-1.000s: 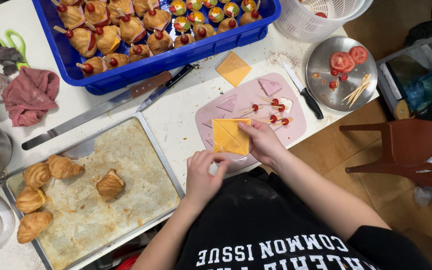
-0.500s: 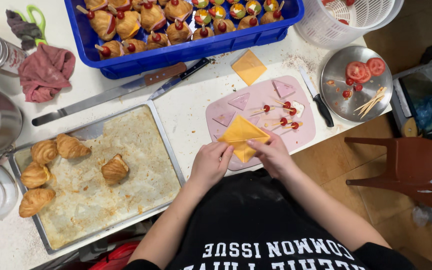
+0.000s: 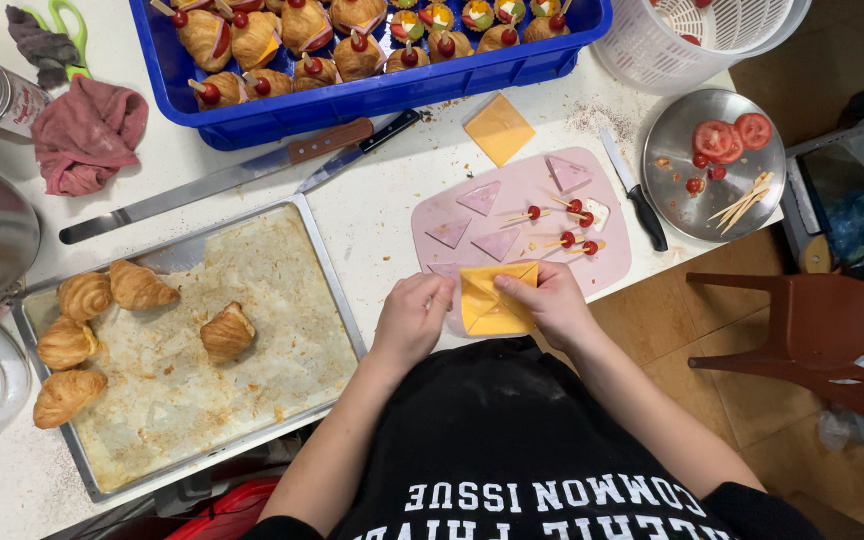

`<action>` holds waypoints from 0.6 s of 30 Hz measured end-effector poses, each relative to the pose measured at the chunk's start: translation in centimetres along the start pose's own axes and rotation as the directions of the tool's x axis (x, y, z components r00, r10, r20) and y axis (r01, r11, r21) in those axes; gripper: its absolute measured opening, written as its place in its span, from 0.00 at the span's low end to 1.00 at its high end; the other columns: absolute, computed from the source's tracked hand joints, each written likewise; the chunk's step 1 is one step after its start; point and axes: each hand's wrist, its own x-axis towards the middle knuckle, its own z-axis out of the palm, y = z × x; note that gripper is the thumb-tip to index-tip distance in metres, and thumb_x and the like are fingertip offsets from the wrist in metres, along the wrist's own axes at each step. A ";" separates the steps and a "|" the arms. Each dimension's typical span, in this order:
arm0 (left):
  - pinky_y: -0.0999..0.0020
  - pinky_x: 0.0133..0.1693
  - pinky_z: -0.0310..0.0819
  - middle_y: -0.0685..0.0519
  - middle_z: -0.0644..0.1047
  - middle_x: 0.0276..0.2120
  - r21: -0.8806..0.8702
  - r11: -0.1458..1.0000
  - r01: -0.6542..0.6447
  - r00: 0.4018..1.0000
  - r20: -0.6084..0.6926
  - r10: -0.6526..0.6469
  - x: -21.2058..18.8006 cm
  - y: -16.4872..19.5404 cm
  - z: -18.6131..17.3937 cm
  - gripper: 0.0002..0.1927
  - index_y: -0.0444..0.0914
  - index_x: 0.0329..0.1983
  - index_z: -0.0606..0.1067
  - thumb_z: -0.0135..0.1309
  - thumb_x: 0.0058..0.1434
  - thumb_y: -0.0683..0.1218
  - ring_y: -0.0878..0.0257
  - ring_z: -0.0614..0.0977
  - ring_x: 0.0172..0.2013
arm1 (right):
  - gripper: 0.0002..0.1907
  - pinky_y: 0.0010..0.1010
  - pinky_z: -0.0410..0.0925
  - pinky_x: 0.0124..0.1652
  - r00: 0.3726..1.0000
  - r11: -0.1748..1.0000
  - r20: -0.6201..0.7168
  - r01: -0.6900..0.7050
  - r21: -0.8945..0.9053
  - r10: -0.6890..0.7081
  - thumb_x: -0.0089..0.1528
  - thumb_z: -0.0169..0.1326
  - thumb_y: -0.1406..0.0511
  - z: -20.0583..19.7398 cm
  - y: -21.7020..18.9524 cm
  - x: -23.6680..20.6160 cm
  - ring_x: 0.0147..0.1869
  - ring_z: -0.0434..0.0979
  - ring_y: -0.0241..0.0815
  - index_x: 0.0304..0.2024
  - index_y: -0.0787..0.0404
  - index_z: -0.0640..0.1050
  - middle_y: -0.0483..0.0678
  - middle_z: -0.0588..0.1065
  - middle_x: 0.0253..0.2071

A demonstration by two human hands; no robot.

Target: The person assembles appetizers by threading cherry tomatoes onto wooden skewers and placing them on a cutting board. They then retrieve cheese slices from a refrigerator, cut them into triangles, and arrange them alongside the skewers.

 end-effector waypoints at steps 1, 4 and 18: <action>0.66 0.36 0.70 0.51 0.77 0.25 -0.110 0.987 0.114 0.993 -0.012 -0.116 -0.1 -0.2 0.2 0.16 0.36 0.30 0.75 0.48 0.72 0.48 0.59 0.78 0.29 | 0.11 0.30 0.76 0.42 1.000 0.998 -0.018 -0.006 0.055 0.007 0.63 0.59 0.69 0.0 -0.3 -0.1 0.41 0.82 0.38 0.45 0.72 0.80 0.51 0.82 0.40; 0.72 0.35 0.72 0.53 0.78 0.24 -0.328 0.921 0.209 0.973 -0.029 -0.230 -0.3 -0.8 1.1 0.19 0.35 0.29 0.74 0.45 0.74 0.49 0.65 0.78 0.28 | 0.13 0.35 0.77 0.44 0.998 0.978 -0.019 -0.048 0.201 0.053 0.65 0.57 0.68 0.3 -1.0 -0.4 0.44 0.83 0.41 0.49 0.72 0.78 0.53 0.81 0.44; 0.79 0.21 0.55 0.62 0.65 0.17 -0.774 0.405 0.486 0.852 0.316 -0.418 -0.8 1.9 3.2 0.16 0.38 0.38 0.72 0.45 0.75 0.53 0.75 0.63 0.17 | 0.25 0.52 0.70 0.59 0.918 0.638 0.365 -0.374 0.673 0.154 0.72 0.40 0.50 -0.2 1.5 -0.7 0.61 0.76 0.50 0.62 0.58 0.70 0.52 0.74 0.58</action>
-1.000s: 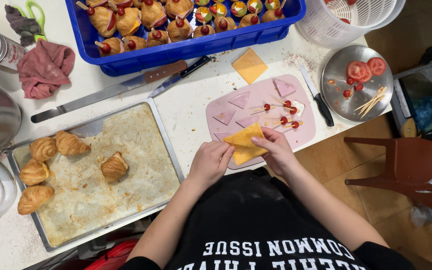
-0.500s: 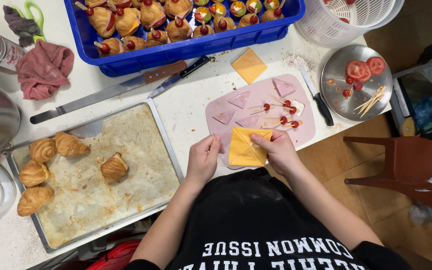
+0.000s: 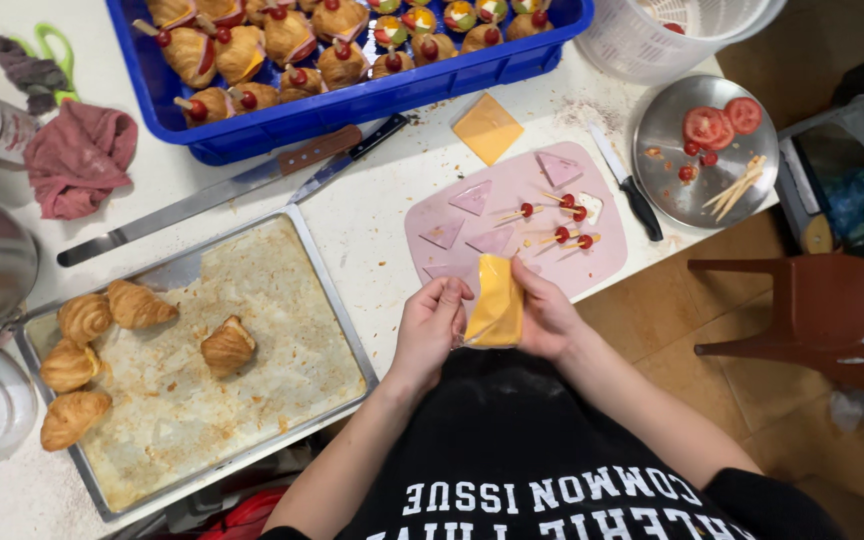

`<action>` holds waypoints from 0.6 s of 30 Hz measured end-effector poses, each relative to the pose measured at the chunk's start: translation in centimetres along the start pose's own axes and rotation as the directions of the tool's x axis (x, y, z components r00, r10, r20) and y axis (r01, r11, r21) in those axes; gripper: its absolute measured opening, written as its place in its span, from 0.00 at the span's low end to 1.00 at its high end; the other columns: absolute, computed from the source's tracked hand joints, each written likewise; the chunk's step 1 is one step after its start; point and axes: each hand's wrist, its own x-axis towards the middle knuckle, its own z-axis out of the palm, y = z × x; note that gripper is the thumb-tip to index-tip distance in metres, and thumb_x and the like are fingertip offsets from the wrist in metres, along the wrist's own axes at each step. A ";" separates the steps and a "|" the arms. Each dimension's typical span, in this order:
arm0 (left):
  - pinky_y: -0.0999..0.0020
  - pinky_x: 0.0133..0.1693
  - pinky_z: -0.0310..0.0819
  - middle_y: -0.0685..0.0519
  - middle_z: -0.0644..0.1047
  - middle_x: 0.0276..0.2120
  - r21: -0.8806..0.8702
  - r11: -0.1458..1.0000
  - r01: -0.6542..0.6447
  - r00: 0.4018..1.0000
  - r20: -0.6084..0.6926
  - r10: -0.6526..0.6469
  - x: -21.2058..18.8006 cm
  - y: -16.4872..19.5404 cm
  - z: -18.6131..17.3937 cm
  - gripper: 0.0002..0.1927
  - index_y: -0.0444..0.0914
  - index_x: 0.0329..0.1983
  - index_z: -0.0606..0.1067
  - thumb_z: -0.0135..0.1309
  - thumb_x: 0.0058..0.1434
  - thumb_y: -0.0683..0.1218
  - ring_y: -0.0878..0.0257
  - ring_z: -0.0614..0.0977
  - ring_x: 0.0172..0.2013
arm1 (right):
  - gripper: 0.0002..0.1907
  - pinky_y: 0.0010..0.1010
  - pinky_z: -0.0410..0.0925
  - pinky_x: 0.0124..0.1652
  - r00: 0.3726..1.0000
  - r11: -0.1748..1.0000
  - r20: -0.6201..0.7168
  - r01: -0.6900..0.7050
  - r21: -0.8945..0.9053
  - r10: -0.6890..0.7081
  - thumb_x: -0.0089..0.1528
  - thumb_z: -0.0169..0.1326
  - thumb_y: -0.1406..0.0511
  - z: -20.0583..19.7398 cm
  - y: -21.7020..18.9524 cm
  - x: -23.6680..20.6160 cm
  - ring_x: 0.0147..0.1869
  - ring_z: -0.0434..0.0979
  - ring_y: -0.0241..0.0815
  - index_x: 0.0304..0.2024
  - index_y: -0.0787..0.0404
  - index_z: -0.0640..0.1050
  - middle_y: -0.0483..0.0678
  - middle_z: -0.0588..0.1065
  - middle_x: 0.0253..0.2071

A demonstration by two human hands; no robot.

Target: The person assembles appetizers by threading cherry tomatoes onto wooden skewers and placing them on a cutting board. They then retrieve cheese slices from a refrigerator, cut them into triangles, and arrange them alongside the skewers.

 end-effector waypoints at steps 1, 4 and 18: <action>0.78 0.21 0.55 0.62 0.65 0.17 -0.029 0.999 0.032 0.999 -0.002 -0.032 -0.1 0.1 0.3 0.16 0.38 0.38 0.72 0.45 0.75 0.53 0.75 0.63 0.17 | 0.26 0.52 0.70 0.58 0.998 0.999 0.057 -0.019 0.037 0.017 0.72 0.40 0.48 -0.3 0.3 0.3 0.60 0.77 0.51 0.61 0.58 0.70 0.53 0.75 0.57; 0.78 0.19 0.53 0.61 0.66 0.16 -0.045 0.997 0.067 0.997 -0.025 -0.068 -0.6 0.2 1.1 0.15 0.38 0.36 0.72 0.46 0.74 0.52 0.75 0.62 0.15 | 0.27 0.53 0.72 0.56 0.992 0.997 0.124 -0.035 0.067 0.026 0.73 0.39 0.44 -1.1 0.9 1.1 0.57 0.78 0.51 0.57 0.58 0.70 0.55 0.75 0.53; 0.78 0.22 0.60 0.61 0.69 0.19 0.306 0.945 -0.118 0.992 0.068 0.102 -0.3 0.4 1.2 0.14 0.35 0.38 0.74 0.47 0.75 0.50 0.75 0.68 0.19 | 0.27 0.37 0.72 0.53 0.998 0.932 -0.060 -0.002 -0.363 -0.021 0.68 0.42 0.51 2.8 2.3 -0.5 0.55 0.76 0.39 0.64 0.58 0.66 0.46 0.74 0.55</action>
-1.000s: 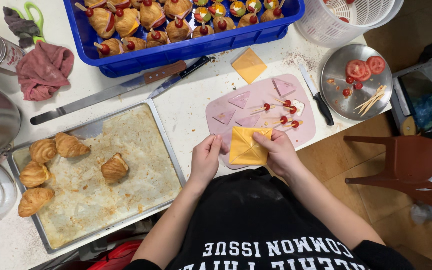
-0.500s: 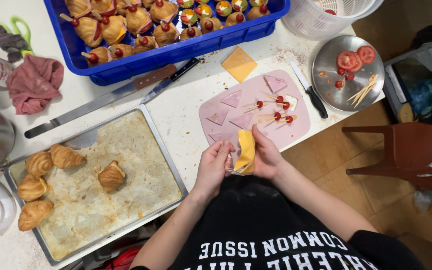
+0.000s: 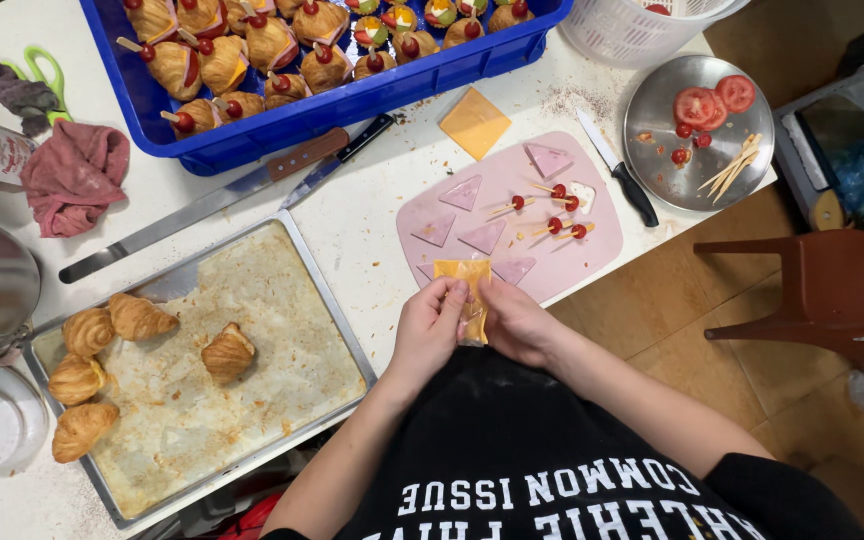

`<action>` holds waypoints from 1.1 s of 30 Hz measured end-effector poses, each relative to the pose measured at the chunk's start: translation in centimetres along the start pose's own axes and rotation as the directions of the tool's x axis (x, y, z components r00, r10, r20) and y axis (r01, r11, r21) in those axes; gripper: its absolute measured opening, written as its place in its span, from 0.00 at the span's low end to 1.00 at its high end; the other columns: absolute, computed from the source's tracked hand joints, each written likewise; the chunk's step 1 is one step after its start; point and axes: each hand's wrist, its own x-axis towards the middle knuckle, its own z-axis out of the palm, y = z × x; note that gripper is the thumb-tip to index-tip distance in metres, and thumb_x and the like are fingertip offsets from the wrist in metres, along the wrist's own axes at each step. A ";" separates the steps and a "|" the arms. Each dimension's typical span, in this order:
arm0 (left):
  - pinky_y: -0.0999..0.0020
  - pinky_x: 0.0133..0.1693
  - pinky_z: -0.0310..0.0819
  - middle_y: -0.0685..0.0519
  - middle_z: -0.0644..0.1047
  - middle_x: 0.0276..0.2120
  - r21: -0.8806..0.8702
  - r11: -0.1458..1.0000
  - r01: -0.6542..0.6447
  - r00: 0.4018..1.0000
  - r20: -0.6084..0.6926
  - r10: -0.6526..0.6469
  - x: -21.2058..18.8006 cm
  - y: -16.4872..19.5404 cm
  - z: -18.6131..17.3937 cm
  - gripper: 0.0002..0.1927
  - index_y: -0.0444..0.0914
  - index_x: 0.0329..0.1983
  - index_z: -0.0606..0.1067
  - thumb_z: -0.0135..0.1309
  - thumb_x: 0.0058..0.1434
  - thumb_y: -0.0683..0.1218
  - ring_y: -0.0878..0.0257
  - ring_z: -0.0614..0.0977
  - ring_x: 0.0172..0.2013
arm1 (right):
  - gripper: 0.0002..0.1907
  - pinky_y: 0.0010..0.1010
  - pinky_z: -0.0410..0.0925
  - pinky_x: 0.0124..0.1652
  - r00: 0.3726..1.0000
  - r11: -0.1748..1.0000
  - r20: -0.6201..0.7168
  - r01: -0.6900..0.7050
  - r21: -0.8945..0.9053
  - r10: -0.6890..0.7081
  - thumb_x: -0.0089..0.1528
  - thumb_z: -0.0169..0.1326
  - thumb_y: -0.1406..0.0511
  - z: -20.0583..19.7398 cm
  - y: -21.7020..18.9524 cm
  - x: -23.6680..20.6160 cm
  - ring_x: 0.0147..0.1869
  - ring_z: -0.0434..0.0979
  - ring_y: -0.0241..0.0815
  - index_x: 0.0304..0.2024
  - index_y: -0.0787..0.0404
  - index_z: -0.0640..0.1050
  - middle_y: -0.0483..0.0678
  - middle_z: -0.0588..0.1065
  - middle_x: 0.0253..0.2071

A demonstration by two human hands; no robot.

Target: The person assembles appetizers by threading cherry tomatoes onto wooden skewers and placing them on a cutting board. They then retrieve cheese slices from a refrigerator, cut them into triangles, and arrange them alongside the skewers.

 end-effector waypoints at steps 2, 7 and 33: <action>0.77 0.22 0.60 0.60 0.70 0.18 0.062 0.998 0.018 1.000 -0.019 -0.016 -0.1 0.1 0.2 0.14 0.35 0.39 0.76 0.48 0.73 0.50 0.74 0.69 0.19 | 0.25 0.36 0.71 0.51 0.995 0.998 0.091 0.032 -0.057 -0.027 0.70 0.50 0.56 -0.2 -0.2 -0.3 0.54 0.75 0.39 0.65 0.61 0.66 0.48 0.74 0.54; 0.76 0.21 0.63 0.59 0.72 0.17 0.213 0.977 -0.021 0.992 -0.117 0.047 -0.3 1.1 0.1 0.15 0.34 0.38 0.77 0.50 0.72 0.50 0.74 0.70 0.18 | 0.23 0.35 0.73 0.52 0.994 0.994 0.102 0.045 -0.100 -0.035 0.67 0.55 0.62 -0.9 -0.4 -0.4 0.55 0.78 0.39 0.62 0.63 0.69 0.49 0.75 0.54; 0.74 0.20 0.62 0.57 0.71 0.14 0.383 0.922 -0.064 0.953 -0.251 0.171 -1.8 4.4 -1.1 0.14 0.33 0.38 0.78 0.51 0.72 0.49 0.73 0.70 0.16 | 0.18 0.44 0.78 0.48 0.998 0.981 -0.005 0.059 -0.187 -0.061 0.64 0.53 0.73 -2.9 -2.0 0.5 0.49 0.82 0.45 0.57 0.71 0.73 0.53 0.78 0.49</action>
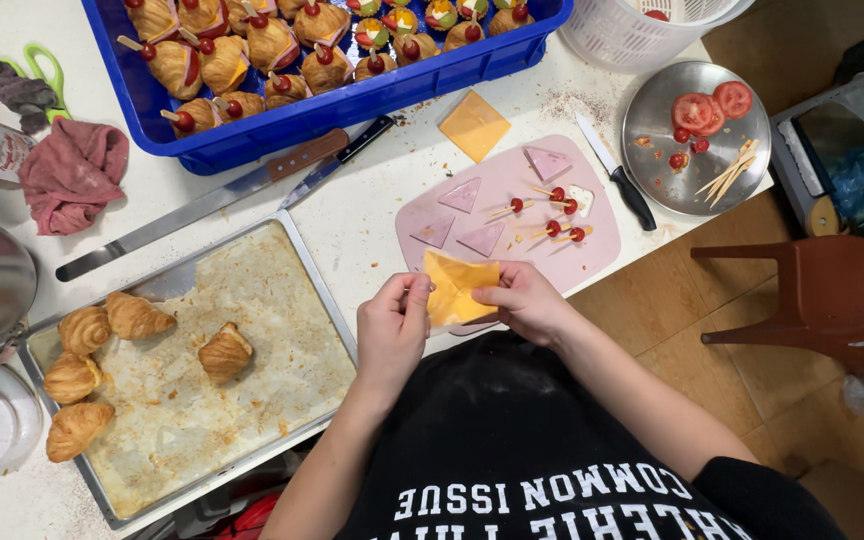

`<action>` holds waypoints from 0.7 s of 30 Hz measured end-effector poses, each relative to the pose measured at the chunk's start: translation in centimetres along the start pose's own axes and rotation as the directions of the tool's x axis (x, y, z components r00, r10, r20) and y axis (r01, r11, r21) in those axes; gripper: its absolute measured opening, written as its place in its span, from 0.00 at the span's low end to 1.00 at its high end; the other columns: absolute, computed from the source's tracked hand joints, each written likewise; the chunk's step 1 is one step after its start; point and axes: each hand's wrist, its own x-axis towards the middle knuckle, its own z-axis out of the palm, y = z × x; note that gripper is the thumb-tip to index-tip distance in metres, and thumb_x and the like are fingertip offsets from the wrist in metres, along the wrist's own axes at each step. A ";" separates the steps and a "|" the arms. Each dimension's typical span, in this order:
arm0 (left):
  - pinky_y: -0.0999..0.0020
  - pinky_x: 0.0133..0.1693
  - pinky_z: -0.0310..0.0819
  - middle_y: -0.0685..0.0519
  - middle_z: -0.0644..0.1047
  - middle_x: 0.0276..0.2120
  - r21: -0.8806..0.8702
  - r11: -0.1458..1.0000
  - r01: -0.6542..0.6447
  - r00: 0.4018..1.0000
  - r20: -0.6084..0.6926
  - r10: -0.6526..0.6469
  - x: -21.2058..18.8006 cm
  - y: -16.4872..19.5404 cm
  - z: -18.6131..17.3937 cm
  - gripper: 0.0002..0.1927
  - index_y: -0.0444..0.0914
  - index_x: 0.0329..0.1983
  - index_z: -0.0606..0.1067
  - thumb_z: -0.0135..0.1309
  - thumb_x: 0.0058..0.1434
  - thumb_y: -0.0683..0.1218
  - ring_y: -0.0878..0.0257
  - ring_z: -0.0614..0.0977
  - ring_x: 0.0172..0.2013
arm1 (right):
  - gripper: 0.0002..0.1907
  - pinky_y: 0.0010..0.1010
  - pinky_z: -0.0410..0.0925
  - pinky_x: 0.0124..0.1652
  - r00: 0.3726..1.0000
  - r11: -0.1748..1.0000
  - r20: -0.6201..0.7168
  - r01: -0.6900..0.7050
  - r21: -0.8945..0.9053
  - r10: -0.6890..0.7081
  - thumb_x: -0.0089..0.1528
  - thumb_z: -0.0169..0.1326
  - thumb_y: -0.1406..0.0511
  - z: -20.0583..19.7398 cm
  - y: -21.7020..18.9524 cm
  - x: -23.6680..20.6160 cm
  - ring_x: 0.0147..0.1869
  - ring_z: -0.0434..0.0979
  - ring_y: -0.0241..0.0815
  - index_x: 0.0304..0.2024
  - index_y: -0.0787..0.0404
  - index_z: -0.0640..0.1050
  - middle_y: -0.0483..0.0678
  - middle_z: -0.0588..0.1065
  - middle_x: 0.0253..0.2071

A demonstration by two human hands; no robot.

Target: The person assembles appetizers by threading cherry tomatoes onto wooden skewers and placing them on a cutting board. They then retrieve cheese slices from a refrigerator, cut them into triangles, and arrange them alongside the skewers.

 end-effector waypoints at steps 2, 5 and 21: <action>0.75 0.20 0.62 0.58 0.71 0.14 -0.011 1.000 -0.013 1.000 -0.017 0.013 -0.1 0.3 -0.3 0.14 0.33 0.37 0.77 0.51 0.71 0.49 0.73 0.71 0.16 | 0.18 0.47 0.79 0.50 1.000 1.000 0.021 -0.022 -0.001 0.022 0.64 0.52 0.72 0.2 -0.4 -0.3 0.52 0.82 0.47 0.56 0.71 0.73 0.53 0.79 0.51; 0.76 0.20 0.63 0.58 0.72 0.15 -0.007 1.000 -0.021 0.998 -0.063 0.021 -0.2 0.8 -1.0 0.14 0.33 0.37 0.78 0.51 0.71 0.49 0.74 0.72 0.17 | 0.18 0.47 0.79 0.51 0.998 0.998 0.056 -0.034 0.044 0.031 0.63 0.53 0.71 0.3 -0.6 -0.6 0.53 0.82 0.48 0.56 0.70 0.74 0.53 0.78 0.52; 0.78 0.20 0.58 0.60 0.70 0.16 -0.125 0.992 0.015 0.991 -0.133 -0.032 -0.3 -0.6 -5.8 0.13 0.34 0.39 0.78 0.51 0.71 0.48 0.75 0.68 0.17 | 0.17 0.36 0.78 0.44 0.995 0.996 0.092 -0.029 -0.082 0.036 0.61 0.60 0.71 -3.7 -2.3 -1.5 0.44 0.84 0.43 0.52 0.71 0.77 0.54 0.82 0.46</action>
